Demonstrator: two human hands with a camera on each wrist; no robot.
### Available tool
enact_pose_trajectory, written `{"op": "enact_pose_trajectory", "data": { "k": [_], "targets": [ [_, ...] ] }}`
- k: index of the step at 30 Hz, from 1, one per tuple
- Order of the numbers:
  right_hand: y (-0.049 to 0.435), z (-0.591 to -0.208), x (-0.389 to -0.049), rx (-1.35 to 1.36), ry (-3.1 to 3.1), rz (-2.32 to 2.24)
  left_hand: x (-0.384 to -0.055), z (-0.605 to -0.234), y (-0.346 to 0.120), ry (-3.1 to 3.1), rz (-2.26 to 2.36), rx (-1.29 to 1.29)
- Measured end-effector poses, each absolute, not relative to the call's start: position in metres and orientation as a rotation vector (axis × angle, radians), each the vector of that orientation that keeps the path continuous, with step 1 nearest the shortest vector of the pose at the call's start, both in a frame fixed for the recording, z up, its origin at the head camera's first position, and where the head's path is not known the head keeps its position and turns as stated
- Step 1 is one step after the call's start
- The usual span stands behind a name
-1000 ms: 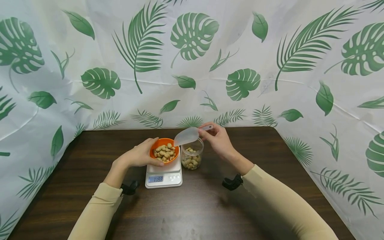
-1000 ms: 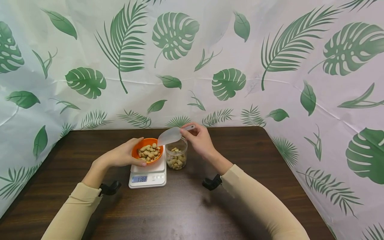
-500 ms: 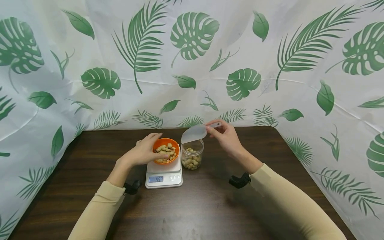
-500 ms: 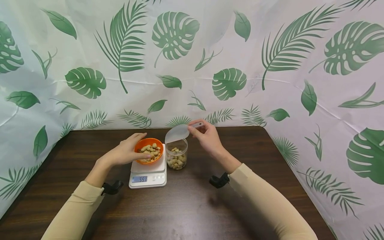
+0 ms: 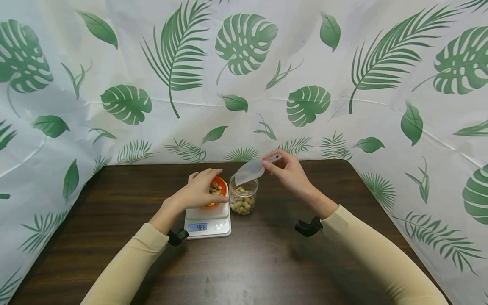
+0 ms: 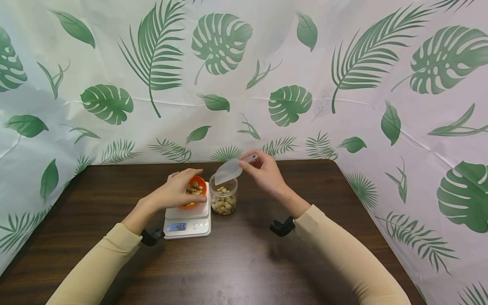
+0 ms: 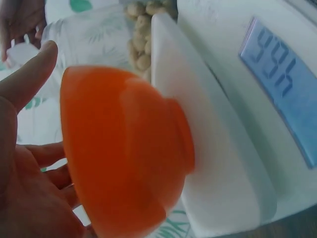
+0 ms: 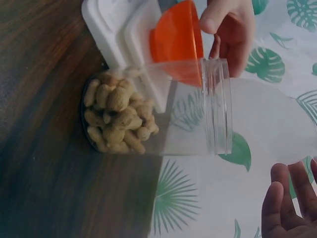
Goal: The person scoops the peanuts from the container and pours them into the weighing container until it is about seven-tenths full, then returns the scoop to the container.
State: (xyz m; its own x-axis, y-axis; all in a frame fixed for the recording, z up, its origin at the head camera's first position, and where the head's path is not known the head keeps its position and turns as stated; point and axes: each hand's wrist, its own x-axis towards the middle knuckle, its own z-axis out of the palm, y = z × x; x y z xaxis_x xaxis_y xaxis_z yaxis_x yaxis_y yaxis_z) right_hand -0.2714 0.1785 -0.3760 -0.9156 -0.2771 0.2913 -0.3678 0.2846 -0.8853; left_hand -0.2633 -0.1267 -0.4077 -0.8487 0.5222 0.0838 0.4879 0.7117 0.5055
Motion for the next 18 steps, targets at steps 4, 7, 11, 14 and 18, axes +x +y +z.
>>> {"op": "enact_pose_trajectory", "data": {
  "k": [4,7,11,14,18],
  "targets": [
    [0.178,-0.376,-0.271,0.653,-2.491,1.655,-0.265,-0.412,-0.117,2.855,0.812,0.865],
    [0.176,-0.376,-0.271,0.678,-2.52,1.586,-0.266,-0.414,-0.11,2.852,0.815,0.874],
    [0.173,-0.375,-0.269,0.72,-2.559,1.486,-0.266,-0.415,-0.105,2.838,0.811,0.877],
    [0.17,-0.375,-0.269,0.761,-2.585,1.412,-0.267,-0.414,-0.101,2.841,0.8,0.881],
    [0.167,-0.374,-0.269,0.82,-2.594,1.331,-0.268,-0.415,-0.097,2.846,0.807,0.891]
  ]
}}
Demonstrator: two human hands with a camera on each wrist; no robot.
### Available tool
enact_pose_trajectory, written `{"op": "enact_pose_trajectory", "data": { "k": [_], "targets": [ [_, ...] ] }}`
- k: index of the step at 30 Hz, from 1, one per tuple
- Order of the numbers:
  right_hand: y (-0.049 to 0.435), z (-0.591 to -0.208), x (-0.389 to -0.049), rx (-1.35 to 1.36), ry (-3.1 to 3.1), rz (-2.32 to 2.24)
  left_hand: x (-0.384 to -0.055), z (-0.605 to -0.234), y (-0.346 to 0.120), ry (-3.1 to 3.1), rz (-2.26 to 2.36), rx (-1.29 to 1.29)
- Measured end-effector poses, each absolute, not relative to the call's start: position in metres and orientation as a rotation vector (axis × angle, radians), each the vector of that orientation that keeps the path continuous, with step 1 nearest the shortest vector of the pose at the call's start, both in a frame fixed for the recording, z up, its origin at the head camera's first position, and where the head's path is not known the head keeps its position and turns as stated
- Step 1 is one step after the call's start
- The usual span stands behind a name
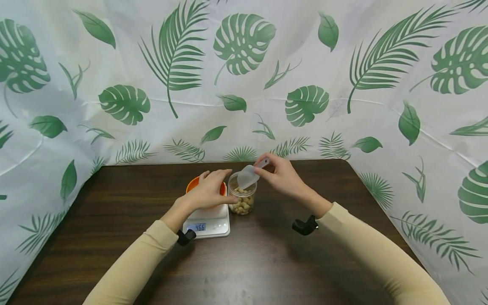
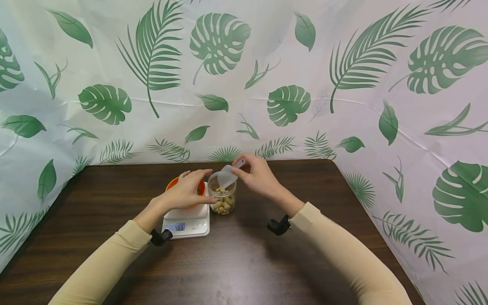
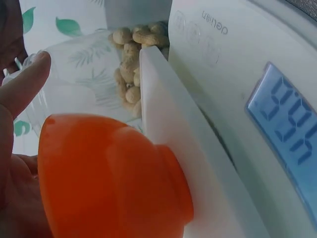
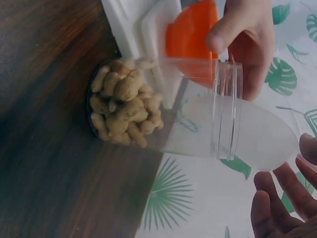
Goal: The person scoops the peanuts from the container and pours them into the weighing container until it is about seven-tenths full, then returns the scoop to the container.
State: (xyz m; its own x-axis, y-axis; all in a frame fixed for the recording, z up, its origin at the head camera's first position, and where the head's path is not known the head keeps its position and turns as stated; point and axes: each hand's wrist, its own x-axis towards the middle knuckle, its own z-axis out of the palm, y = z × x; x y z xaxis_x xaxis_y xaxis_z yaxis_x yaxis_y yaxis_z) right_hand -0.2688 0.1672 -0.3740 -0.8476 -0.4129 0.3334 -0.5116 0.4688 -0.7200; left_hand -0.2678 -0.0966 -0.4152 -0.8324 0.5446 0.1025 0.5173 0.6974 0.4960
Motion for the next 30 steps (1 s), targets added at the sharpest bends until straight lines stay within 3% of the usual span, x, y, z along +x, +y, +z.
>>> {"op": "enact_pose_trajectory", "data": {
  "k": [22,30],
  "targets": [
    [0.148,-0.381,-0.274,1.182,-2.61,0.706,-0.271,-0.416,-0.088,2.826,0.859,0.918],
    [0.142,-0.391,-0.277,1.205,-2.654,0.725,-0.272,-0.415,-0.087,2.82,0.815,0.903]
  ]
}}
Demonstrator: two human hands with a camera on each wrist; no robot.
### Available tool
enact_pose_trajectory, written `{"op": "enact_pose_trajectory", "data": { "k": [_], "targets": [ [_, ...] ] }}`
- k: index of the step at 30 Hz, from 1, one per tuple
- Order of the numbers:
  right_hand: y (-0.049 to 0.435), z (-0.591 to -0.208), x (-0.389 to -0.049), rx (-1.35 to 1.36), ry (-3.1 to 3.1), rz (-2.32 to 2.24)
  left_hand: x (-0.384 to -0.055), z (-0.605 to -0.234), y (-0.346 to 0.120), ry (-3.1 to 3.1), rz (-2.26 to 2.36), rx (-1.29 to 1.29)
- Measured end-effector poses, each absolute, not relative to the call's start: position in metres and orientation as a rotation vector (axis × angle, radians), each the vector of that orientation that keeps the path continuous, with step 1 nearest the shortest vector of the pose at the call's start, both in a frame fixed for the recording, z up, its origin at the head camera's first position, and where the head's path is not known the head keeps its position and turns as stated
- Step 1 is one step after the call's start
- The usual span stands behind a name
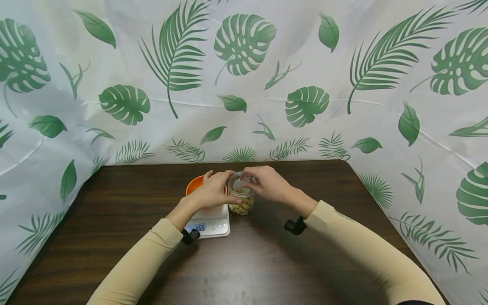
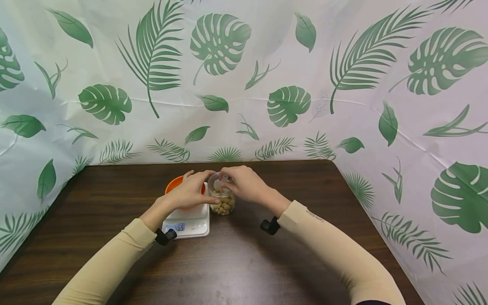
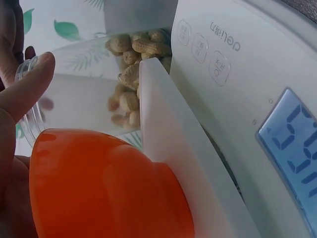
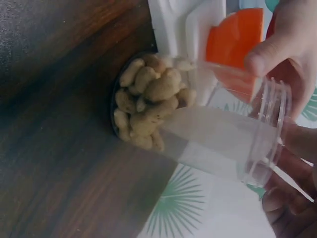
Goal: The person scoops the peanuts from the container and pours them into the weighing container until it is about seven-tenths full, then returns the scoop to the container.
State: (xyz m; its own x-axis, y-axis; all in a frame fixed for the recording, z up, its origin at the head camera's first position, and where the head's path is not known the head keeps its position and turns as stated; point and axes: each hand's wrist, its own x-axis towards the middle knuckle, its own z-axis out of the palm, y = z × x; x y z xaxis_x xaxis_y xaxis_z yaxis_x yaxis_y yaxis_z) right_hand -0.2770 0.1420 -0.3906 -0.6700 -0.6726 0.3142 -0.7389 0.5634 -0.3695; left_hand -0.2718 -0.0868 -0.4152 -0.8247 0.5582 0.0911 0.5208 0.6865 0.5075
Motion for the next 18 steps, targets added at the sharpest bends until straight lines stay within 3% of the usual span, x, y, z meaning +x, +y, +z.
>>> {"op": "enact_pose_trajectory", "data": {
  "k": [6,18],
  "targets": [
    [0.142,-0.391,-0.277,1.12,-2.627,0.875,-0.272,-0.416,-0.086,2.814,0.831,0.905],
    [0.129,-0.386,-0.278,1.119,-2.666,0.666,-0.273,-0.418,-0.087,2.789,0.864,0.903]
  ]
}}
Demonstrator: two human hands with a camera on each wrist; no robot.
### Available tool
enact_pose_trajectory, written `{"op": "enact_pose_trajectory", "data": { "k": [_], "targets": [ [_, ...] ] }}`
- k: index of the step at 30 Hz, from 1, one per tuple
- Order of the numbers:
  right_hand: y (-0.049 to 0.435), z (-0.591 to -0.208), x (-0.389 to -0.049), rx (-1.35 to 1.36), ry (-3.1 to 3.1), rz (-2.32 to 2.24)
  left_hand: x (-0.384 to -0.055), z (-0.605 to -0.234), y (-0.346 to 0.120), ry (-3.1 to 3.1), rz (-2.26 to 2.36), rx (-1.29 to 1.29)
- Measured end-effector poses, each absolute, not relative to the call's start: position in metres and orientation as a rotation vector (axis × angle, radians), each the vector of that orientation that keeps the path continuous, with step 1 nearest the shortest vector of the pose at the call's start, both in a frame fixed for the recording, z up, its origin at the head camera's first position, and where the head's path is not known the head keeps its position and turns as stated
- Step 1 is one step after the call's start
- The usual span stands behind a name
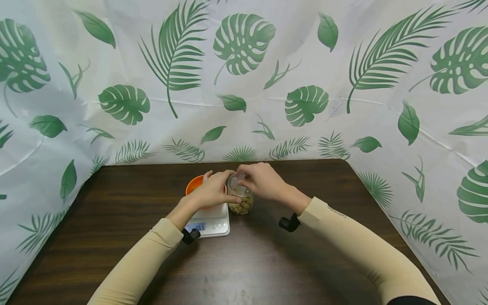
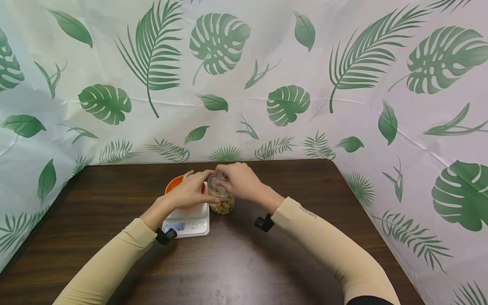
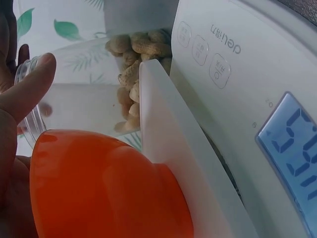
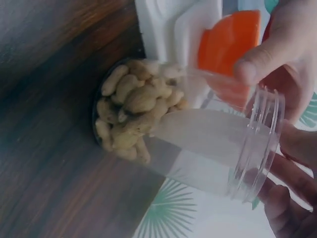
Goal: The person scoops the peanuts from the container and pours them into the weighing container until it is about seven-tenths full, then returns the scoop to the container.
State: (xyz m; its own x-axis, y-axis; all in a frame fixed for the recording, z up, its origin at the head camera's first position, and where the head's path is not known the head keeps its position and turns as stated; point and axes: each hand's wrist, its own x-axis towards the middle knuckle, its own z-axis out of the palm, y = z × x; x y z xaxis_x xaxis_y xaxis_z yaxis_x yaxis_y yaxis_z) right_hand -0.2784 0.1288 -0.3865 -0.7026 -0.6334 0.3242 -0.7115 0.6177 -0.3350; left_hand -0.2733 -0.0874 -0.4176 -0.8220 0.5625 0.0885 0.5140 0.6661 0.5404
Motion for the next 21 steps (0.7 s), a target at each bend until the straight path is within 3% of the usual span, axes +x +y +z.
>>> {"op": "enact_pose_trajectory", "data": {
  "k": [21],
  "targets": [
    [0.1291,-0.392,-0.2768,0.973,-2.68,1.009,-0.273,-0.4188,-0.0858,2.802,0.88,0.903]
  ]
}}
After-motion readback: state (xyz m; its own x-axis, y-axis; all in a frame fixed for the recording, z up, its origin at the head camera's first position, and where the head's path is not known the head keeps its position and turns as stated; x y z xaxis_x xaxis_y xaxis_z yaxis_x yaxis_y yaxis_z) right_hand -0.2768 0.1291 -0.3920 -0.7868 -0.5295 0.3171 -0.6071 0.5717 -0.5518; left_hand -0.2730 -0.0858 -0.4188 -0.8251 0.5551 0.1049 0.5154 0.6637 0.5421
